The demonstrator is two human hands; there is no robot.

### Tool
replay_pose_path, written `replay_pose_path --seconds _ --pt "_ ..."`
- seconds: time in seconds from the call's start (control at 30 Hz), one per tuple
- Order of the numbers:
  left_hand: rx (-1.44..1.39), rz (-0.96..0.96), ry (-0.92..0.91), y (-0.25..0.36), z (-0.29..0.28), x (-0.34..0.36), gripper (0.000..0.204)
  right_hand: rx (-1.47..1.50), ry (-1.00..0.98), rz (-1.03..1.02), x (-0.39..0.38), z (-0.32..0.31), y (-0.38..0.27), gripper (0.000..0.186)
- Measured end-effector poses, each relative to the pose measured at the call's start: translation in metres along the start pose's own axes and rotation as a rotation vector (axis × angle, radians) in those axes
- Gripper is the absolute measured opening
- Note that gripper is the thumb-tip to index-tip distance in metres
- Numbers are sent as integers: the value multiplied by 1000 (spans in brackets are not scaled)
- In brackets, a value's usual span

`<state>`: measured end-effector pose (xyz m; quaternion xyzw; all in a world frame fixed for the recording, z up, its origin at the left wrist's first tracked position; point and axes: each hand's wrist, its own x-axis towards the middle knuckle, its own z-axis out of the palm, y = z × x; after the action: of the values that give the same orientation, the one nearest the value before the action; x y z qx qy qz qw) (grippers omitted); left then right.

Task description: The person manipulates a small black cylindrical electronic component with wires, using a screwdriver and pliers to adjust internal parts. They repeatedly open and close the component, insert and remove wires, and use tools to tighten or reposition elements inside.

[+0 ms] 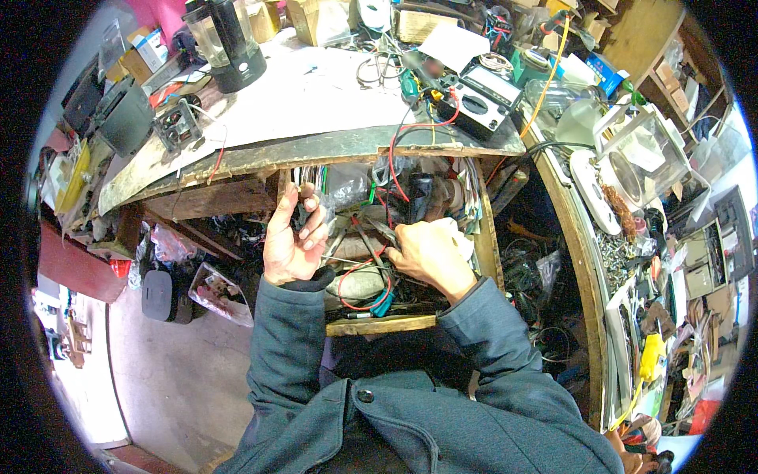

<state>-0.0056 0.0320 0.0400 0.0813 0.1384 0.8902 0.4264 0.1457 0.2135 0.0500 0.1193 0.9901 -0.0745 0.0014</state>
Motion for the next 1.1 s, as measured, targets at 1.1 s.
replay_pose_path --seconds 1.1 --pt "1078 259 230 -40 29 -4 19 1069 532 -234 25 -16 -16 7"
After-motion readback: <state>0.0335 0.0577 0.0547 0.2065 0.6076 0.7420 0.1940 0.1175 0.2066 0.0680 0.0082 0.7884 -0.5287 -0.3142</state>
